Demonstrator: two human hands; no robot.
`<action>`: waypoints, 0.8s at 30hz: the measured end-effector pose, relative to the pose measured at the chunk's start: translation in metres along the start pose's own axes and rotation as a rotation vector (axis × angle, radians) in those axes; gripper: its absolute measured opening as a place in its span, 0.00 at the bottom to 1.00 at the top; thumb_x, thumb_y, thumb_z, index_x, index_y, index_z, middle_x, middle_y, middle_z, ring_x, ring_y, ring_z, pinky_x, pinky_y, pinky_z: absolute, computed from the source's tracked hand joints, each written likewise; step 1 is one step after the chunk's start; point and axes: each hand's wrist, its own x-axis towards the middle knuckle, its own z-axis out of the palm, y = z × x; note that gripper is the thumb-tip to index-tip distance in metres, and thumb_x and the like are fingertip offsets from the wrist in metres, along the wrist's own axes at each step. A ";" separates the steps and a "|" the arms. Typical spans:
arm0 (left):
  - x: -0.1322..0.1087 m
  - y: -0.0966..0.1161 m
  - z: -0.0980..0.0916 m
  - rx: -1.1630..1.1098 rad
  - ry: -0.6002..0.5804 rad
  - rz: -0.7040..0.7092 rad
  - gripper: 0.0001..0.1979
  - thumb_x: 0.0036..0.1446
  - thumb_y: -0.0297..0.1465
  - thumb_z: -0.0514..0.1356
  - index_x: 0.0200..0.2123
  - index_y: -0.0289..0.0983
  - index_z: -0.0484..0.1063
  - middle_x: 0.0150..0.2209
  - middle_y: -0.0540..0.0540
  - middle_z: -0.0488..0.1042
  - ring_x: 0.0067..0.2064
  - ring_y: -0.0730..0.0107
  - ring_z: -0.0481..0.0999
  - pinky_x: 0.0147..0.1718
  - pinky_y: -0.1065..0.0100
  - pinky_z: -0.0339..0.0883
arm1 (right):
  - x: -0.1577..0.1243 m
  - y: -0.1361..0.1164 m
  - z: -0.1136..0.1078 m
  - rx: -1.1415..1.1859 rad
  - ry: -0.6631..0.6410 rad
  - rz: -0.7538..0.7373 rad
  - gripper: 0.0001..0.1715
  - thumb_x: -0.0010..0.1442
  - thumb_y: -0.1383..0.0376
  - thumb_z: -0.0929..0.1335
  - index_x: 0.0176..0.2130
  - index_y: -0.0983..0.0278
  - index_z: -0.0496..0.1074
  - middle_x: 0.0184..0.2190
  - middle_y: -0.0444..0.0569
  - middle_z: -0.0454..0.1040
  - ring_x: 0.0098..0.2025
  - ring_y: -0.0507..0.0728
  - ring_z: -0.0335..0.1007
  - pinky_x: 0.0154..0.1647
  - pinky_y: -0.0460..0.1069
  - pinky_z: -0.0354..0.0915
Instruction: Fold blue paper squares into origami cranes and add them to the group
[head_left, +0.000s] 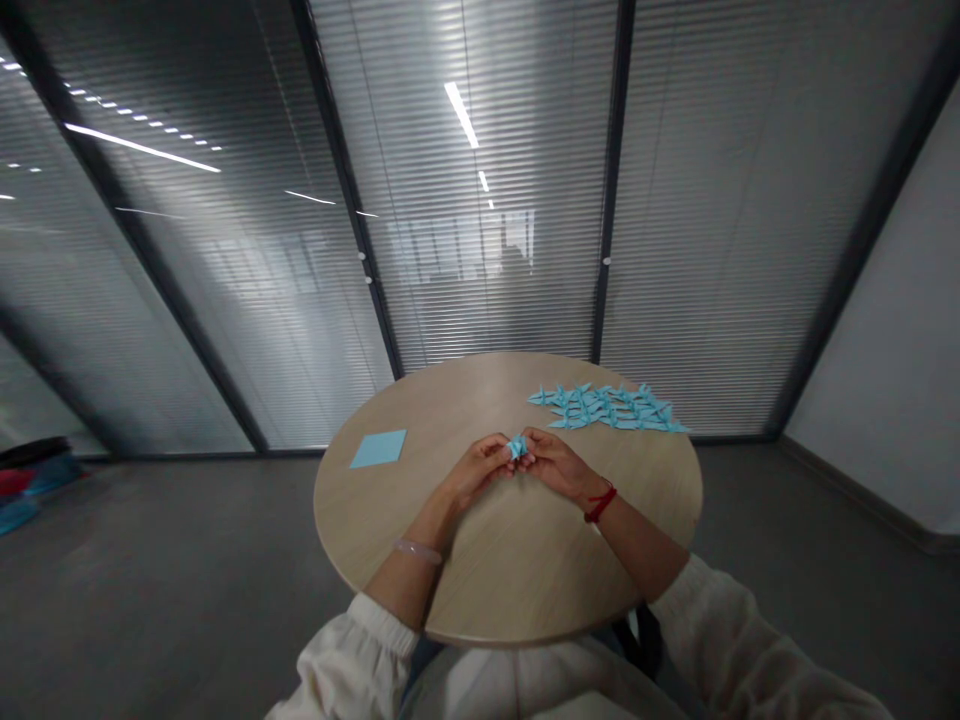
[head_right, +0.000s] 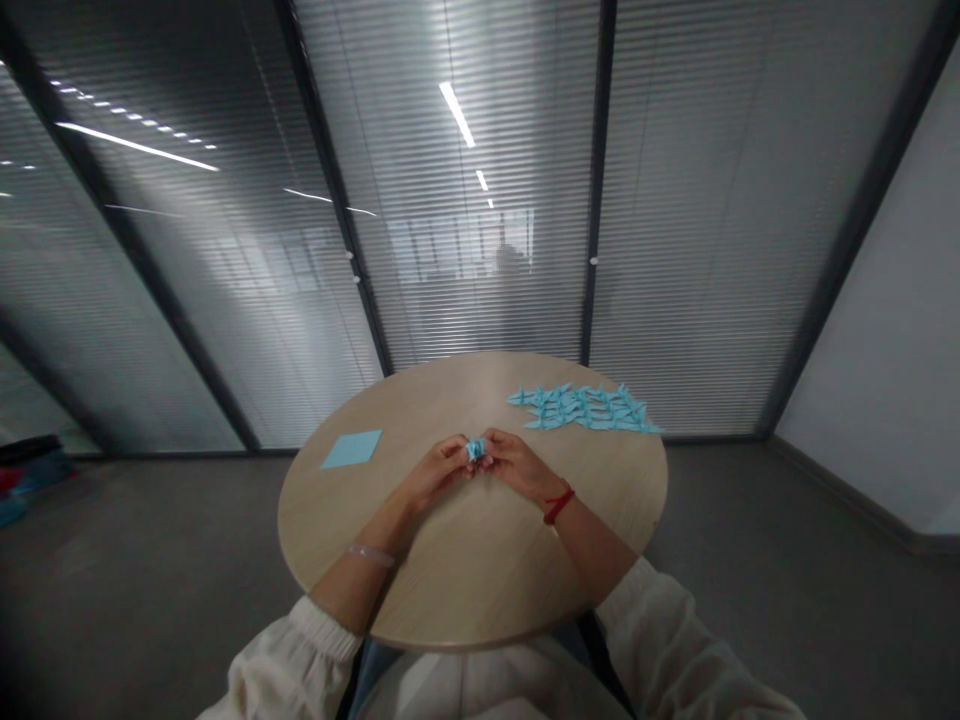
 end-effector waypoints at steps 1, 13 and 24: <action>0.000 0.000 0.000 -0.003 -0.001 0.003 0.18 0.46 0.42 0.68 0.30 0.32 0.69 0.28 0.46 0.73 0.30 0.73 0.71 0.30 0.72 0.61 | 0.000 0.000 0.000 -0.007 0.001 0.001 0.15 0.51 0.57 0.74 0.29 0.64 0.68 0.22 0.40 0.64 0.27 0.50 0.62 0.33 0.47 0.61; 0.000 0.001 -0.004 -0.034 0.071 0.019 0.20 0.42 0.43 0.69 0.27 0.32 0.70 0.25 0.49 0.70 0.28 0.75 0.68 0.29 0.73 0.60 | 0.001 0.000 -0.001 -0.016 0.033 -0.014 0.16 0.50 0.56 0.74 0.27 0.63 0.67 0.22 0.41 0.64 0.28 0.51 0.62 0.34 0.48 0.62; 0.001 -0.001 -0.006 -0.050 0.097 0.056 0.21 0.38 0.44 0.70 0.23 0.32 0.70 0.22 0.50 0.69 0.26 0.76 0.67 0.28 0.73 0.58 | 0.000 -0.002 0.000 -0.015 0.093 -0.041 0.20 0.46 0.54 0.76 0.23 0.63 0.66 0.19 0.41 0.64 0.26 0.51 0.62 0.33 0.48 0.61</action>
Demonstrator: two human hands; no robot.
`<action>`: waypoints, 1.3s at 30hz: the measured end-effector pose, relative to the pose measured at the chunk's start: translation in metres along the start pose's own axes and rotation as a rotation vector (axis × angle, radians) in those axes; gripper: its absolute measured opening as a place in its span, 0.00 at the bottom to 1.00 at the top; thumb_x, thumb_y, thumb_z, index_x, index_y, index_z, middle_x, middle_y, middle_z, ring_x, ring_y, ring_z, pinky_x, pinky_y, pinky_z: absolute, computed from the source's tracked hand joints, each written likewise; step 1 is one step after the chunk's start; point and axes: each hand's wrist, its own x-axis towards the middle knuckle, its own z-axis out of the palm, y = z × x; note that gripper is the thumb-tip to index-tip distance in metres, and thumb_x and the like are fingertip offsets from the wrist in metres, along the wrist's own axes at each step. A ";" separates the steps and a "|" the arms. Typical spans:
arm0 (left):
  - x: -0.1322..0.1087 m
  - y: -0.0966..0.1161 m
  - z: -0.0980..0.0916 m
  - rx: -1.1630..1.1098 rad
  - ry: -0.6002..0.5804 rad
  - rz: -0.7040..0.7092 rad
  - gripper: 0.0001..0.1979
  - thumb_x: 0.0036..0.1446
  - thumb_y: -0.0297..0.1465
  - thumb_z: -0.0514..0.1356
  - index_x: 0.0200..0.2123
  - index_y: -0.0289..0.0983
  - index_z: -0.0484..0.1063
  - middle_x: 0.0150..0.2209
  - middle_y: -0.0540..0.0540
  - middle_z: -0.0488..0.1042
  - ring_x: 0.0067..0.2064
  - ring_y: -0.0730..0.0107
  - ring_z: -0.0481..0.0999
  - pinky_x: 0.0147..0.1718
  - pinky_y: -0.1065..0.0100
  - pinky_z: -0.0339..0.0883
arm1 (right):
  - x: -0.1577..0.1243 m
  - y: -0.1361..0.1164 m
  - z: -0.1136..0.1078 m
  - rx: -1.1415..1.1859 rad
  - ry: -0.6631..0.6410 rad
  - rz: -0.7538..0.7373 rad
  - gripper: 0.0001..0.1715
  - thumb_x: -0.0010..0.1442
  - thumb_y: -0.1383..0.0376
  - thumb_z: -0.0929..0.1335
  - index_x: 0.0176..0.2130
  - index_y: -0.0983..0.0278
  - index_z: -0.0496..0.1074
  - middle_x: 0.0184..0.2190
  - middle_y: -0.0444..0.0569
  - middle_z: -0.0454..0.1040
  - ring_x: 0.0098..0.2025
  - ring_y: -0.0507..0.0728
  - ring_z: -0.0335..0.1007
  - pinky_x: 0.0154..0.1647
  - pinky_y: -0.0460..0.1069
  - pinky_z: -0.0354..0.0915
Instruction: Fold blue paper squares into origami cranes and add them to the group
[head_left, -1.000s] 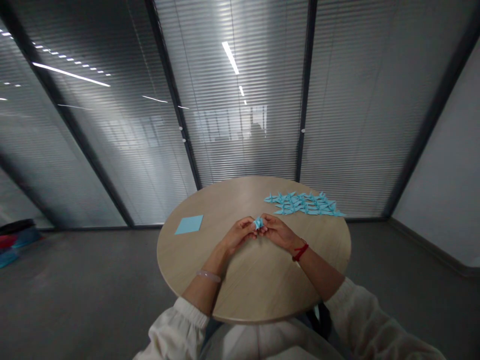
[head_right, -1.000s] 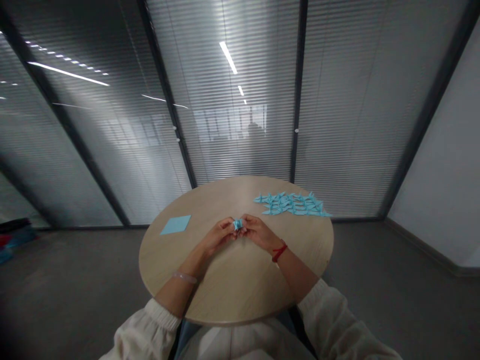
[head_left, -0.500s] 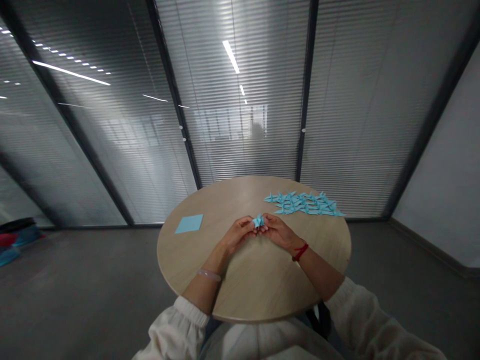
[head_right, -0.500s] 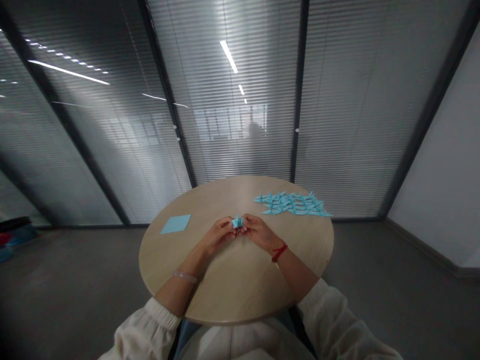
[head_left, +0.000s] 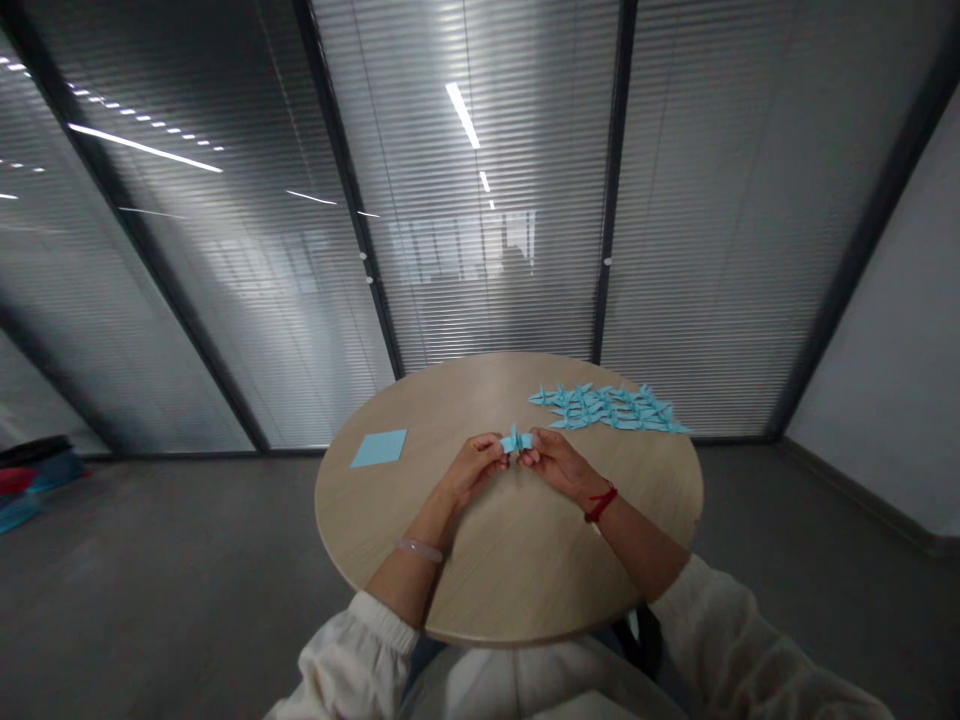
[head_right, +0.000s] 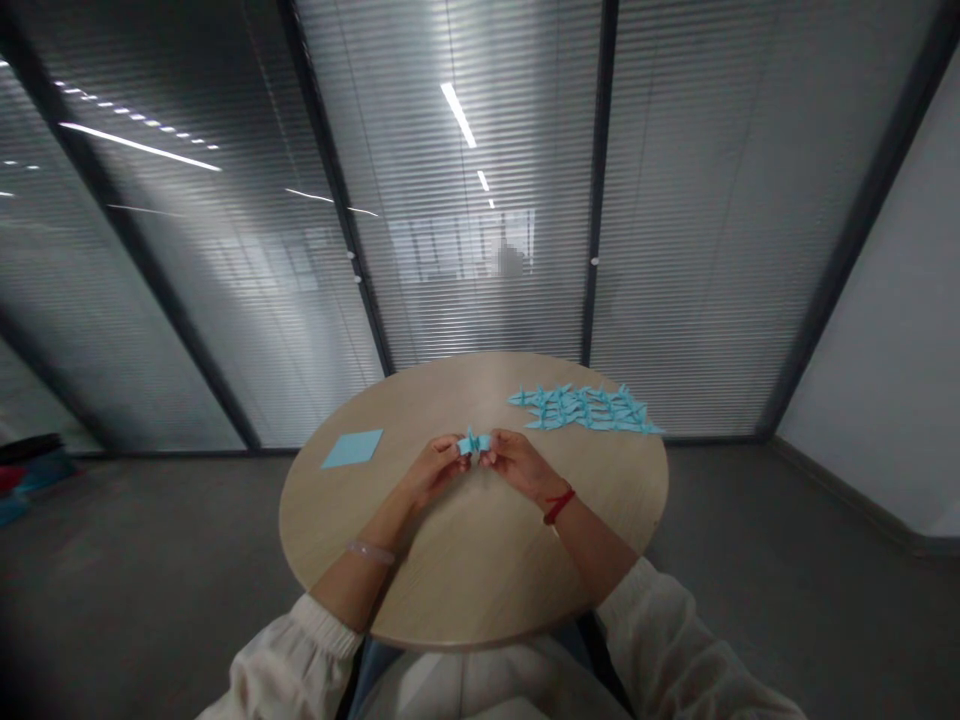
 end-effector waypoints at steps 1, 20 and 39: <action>0.000 0.000 0.000 0.002 0.009 0.009 0.21 0.38 0.44 0.71 0.22 0.32 0.69 0.22 0.50 0.68 0.25 0.76 0.66 0.27 0.73 0.58 | 0.000 0.000 0.000 0.000 0.007 -0.004 0.21 0.45 0.53 0.76 0.22 0.63 0.66 0.19 0.41 0.64 0.26 0.51 0.62 0.33 0.49 0.61; 0.003 0.000 -0.003 -0.117 0.029 0.112 0.24 0.38 0.44 0.71 0.17 0.34 0.62 0.19 0.53 0.60 0.22 0.79 0.59 0.24 0.72 0.52 | 0.003 0.001 -0.005 0.038 0.089 -0.051 0.19 0.47 0.54 0.75 0.21 0.64 0.70 0.18 0.43 0.68 0.24 0.50 0.64 0.32 0.48 0.63; 0.007 0.003 -0.007 -0.121 0.279 0.132 0.22 0.45 0.48 0.65 0.30 0.34 0.75 0.28 0.47 0.71 0.31 0.73 0.69 0.29 0.72 0.62 | 0.004 0.001 -0.010 0.105 0.103 0.102 0.10 0.50 0.64 0.73 0.24 0.65 0.69 0.18 0.40 0.62 0.24 0.50 0.61 0.31 0.47 0.60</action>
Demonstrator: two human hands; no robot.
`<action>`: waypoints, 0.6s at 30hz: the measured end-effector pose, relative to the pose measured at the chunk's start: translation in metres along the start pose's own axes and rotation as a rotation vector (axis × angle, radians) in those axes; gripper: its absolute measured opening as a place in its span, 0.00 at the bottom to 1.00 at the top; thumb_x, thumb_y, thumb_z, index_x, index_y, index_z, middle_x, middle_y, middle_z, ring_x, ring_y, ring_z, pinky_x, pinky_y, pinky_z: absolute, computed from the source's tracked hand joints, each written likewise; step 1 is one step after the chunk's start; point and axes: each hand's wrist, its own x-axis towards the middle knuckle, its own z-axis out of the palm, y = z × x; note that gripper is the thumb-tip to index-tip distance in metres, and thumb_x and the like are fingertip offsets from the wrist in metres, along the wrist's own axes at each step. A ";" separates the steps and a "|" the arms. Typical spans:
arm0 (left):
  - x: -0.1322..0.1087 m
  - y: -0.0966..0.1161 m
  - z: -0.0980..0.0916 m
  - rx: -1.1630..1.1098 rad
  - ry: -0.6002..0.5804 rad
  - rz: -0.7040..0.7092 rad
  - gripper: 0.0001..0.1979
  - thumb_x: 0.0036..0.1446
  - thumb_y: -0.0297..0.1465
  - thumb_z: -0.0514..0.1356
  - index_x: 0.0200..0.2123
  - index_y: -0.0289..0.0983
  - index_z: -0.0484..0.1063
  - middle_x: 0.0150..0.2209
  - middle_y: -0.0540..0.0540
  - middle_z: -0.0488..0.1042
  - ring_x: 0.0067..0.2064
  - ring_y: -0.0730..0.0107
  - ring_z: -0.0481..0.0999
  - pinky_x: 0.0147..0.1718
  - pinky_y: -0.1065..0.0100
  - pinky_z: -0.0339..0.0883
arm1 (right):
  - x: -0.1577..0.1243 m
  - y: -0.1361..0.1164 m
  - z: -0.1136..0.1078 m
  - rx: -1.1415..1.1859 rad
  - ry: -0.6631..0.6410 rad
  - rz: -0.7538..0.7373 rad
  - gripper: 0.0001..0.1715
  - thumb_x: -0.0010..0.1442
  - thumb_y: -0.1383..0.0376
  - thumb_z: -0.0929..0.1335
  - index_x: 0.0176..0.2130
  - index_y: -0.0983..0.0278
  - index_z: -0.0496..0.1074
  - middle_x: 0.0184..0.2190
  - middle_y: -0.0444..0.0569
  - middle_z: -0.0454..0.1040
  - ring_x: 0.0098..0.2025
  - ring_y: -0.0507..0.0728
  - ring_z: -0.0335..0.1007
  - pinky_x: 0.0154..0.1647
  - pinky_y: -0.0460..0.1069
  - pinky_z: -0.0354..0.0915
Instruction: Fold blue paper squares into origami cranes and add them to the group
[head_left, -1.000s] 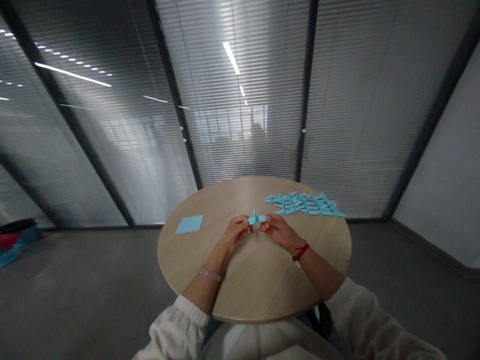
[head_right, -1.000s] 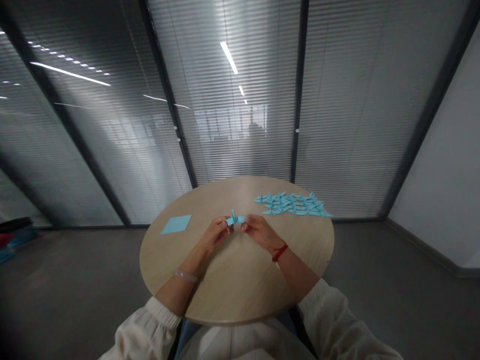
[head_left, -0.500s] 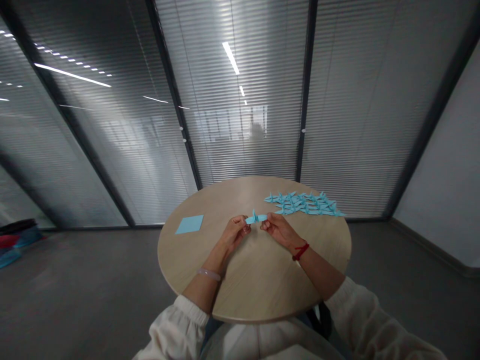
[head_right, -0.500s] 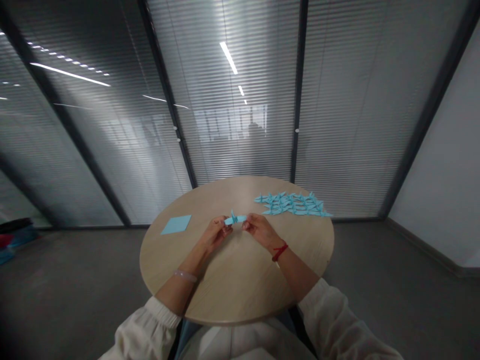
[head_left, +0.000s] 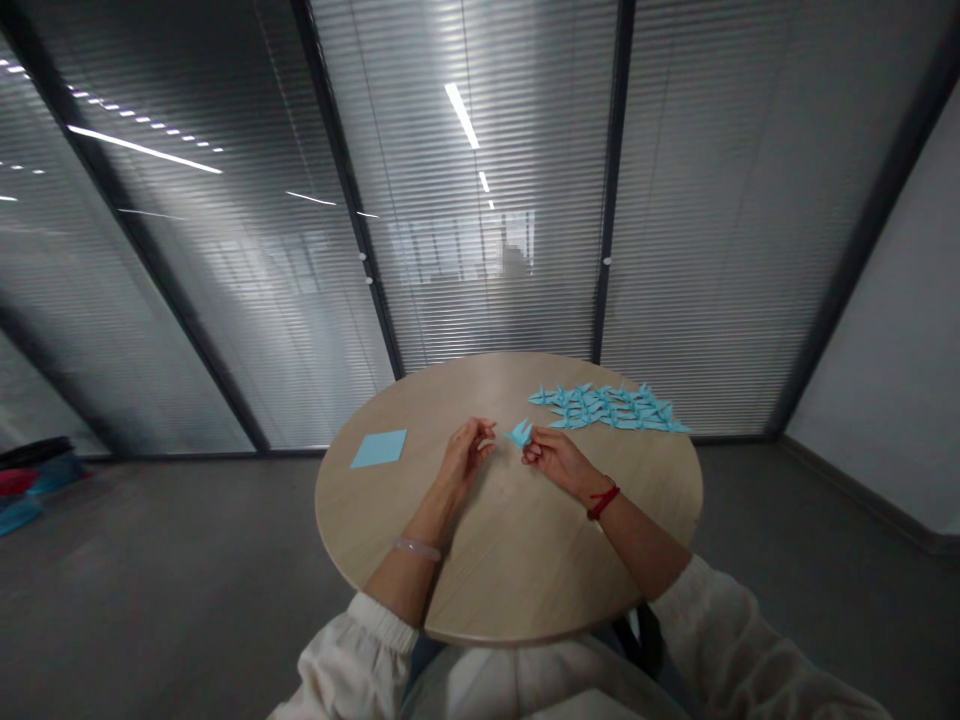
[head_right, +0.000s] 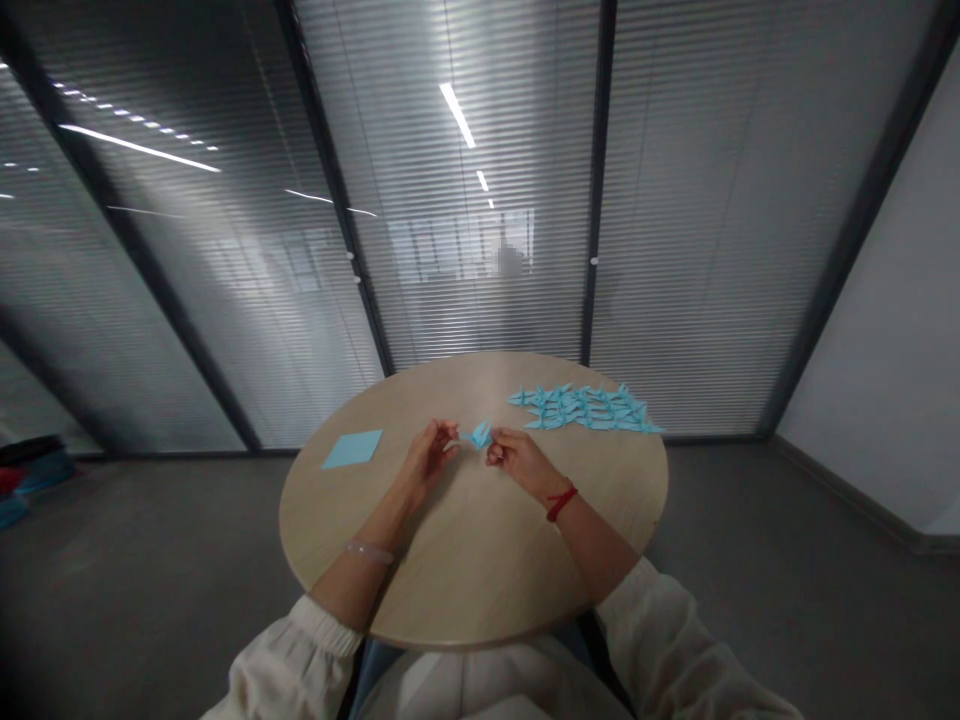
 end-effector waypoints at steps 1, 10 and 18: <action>-0.001 0.000 0.001 0.026 -0.001 -0.004 0.22 0.45 0.47 0.66 0.34 0.34 0.76 0.31 0.45 0.73 0.35 0.71 0.71 0.32 0.71 0.64 | 0.000 0.000 0.000 -0.024 -0.001 0.023 0.10 0.50 0.64 0.72 0.24 0.65 0.68 0.18 0.40 0.62 0.23 0.50 0.60 0.31 0.48 0.60; -0.007 -0.001 0.007 0.310 -0.277 -0.116 0.18 0.46 0.40 0.68 0.35 0.31 0.78 0.35 0.42 0.76 0.38 0.67 0.72 0.41 0.67 0.60 | 0.000 0.002 0.001 -0.158 -0.038 0.086 0.10 0.50 0.62 0.71 0.24 0.65 0.68 0.18 0.38 0.58 0.22 0.49 0.57 0.30 0.48 0.60; -0.003 -0.003 0.006 0.340 -0.165 -0.145 0.19 0.41 0.42 0.70 0.30 0.31 0.78 0.31 0.44 0.75 0.33 0.70 0.70 0.39 0.66 0.62 | 0.002 -0.003 0.004 -0.616 0.159 -0.271 0.15 0.50 0.57 0.71 0.37 0.61 0.72 0.35 0.45 0.73 0.38 0.54 0.68 0.43 0.49 0.63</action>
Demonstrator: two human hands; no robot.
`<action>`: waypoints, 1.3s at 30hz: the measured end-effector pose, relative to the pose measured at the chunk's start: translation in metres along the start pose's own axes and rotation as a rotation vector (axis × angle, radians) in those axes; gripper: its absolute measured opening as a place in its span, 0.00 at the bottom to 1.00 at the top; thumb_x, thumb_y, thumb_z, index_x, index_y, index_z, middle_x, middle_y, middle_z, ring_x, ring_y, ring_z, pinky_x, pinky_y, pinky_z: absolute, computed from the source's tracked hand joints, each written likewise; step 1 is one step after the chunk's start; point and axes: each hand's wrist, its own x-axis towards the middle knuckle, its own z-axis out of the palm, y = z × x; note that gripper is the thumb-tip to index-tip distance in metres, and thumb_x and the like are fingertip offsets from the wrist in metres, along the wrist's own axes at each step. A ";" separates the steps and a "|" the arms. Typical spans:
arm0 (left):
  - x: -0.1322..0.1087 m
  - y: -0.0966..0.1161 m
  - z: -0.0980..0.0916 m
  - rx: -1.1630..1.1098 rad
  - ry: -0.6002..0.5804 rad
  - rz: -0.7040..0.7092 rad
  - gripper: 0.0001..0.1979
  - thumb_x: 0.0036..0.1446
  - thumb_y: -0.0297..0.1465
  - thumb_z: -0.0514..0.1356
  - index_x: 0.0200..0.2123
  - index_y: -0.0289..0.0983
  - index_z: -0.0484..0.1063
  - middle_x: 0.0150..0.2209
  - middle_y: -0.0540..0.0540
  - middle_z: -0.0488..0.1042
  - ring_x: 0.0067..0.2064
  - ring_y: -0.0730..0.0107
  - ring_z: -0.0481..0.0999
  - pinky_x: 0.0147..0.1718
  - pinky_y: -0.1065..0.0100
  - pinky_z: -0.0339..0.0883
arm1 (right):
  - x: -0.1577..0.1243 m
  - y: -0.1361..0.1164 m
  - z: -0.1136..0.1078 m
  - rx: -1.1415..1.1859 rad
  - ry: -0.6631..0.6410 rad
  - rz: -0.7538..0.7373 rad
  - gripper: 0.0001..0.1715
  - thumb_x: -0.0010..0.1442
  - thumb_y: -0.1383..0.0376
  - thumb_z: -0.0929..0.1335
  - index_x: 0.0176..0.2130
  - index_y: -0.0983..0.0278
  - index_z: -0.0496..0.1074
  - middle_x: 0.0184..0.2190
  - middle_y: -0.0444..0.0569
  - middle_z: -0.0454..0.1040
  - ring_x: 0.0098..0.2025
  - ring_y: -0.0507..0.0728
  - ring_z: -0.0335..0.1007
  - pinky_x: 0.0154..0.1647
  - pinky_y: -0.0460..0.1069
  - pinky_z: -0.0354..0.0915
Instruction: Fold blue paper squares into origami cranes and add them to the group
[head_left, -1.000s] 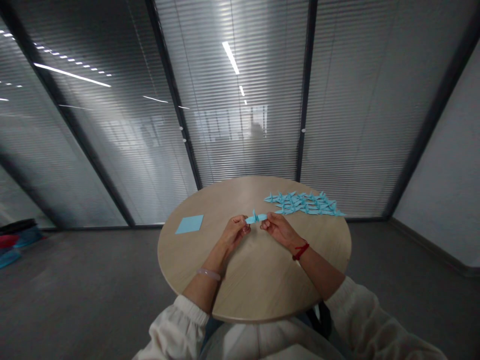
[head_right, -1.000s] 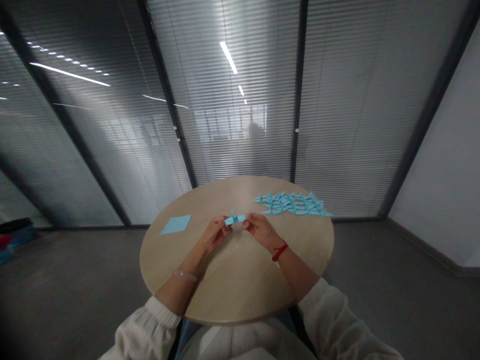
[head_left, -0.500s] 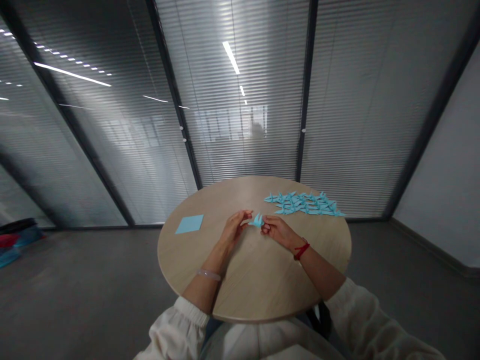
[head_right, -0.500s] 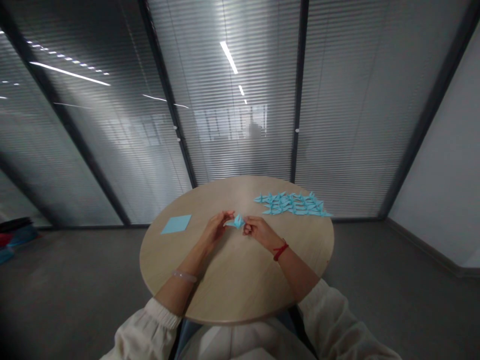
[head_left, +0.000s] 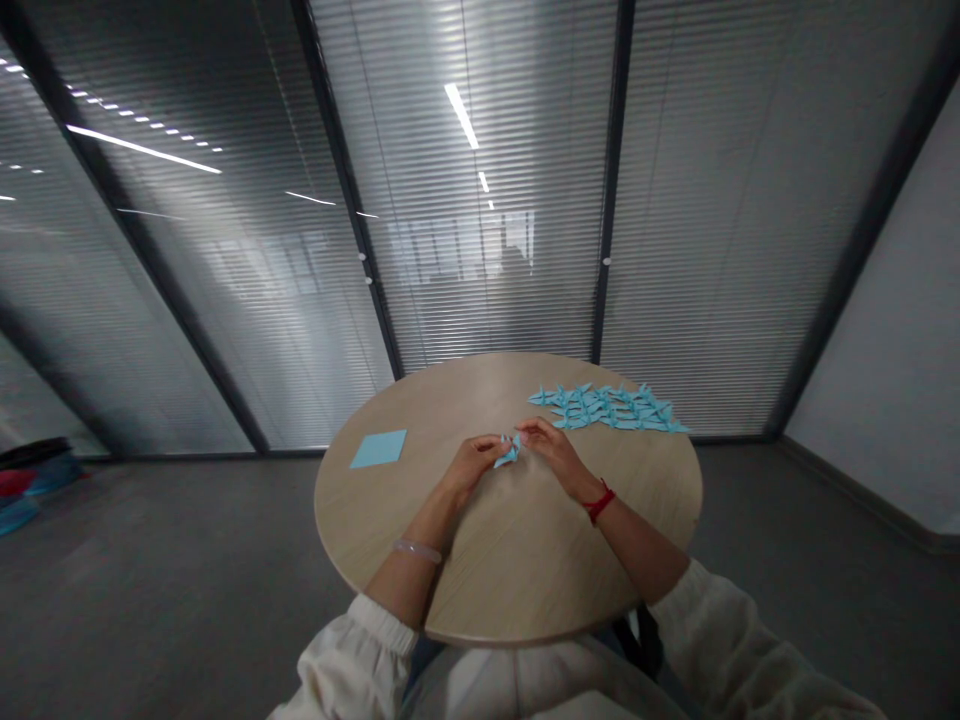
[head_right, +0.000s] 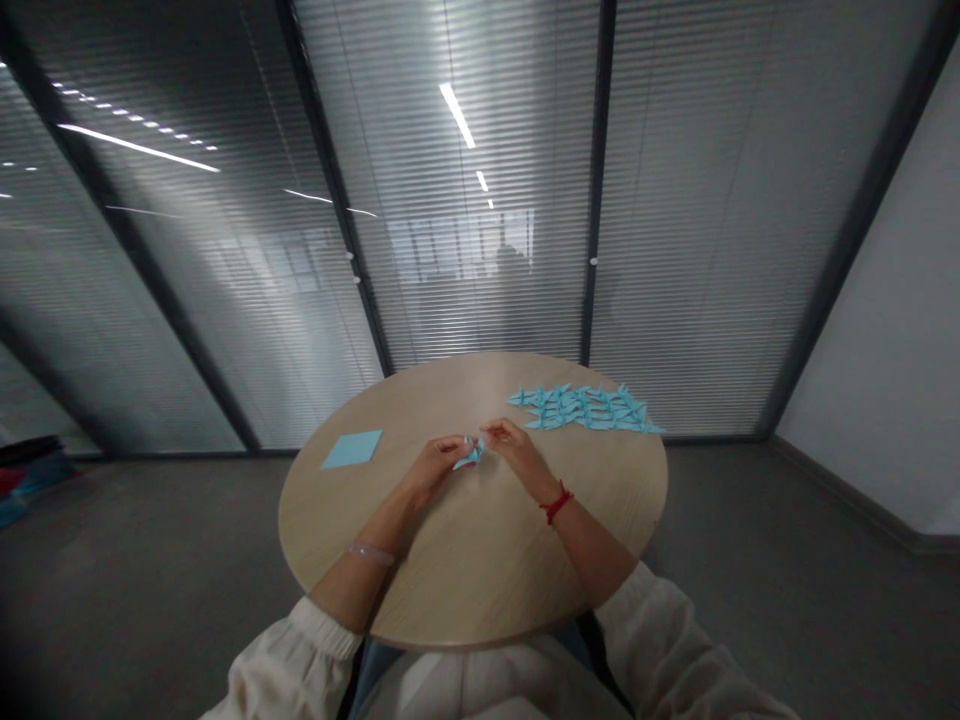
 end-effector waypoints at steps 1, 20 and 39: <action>0.000 0.000 0.000 -0.019 0.001 -0.025 0.20 0.40 0.42 0.70 0.30 0.31 0.78 0.30 0.44 0.75 0.33 0.70 0.70 0.39 0.66 0.63 | 0.000 -0.002 0.000 -0.024 -0.036 -0.009 0.15 0.50 0.57 0.72 0.37 0.61 0.73 0.35 0.45 0.73 0.39 0.55 0.69 0.44 0.50 0.63; -0.003 0.001 -0.003 0.014 -0.101 -0.100 0.19 0.38 0.41 0.71 0.28 0.31 0.80 0.29 0.41 0.77 0.33 0.67 0.72 0.33 0.68 0.63 | -0.001 -0.002 -0.004 -0.016 -0.207 0.031 0.14 0.50 0.56 0.72 0.32 0.64 0.75 0.30 0.45 0.74 0.34 0.54 0.69 0.41 0.49 0.63; 0.004 -0.009 -0.011 0.232 -0.011 -0.177 0.19 0.37 0.43 0.70 0.26 0.31 0.80 0.20 0.47 0.71 0.21 0.78 0.62 0.24 0.72 0.57 | -0.002 0.002 0.001 -0.688 -0.192 -0.396 0.04 0.54 0.71 0.67 0.32 0.63 0.68 0.33 0.47 0.69 0.39 0.55 0.63 0.43 0.51 0.60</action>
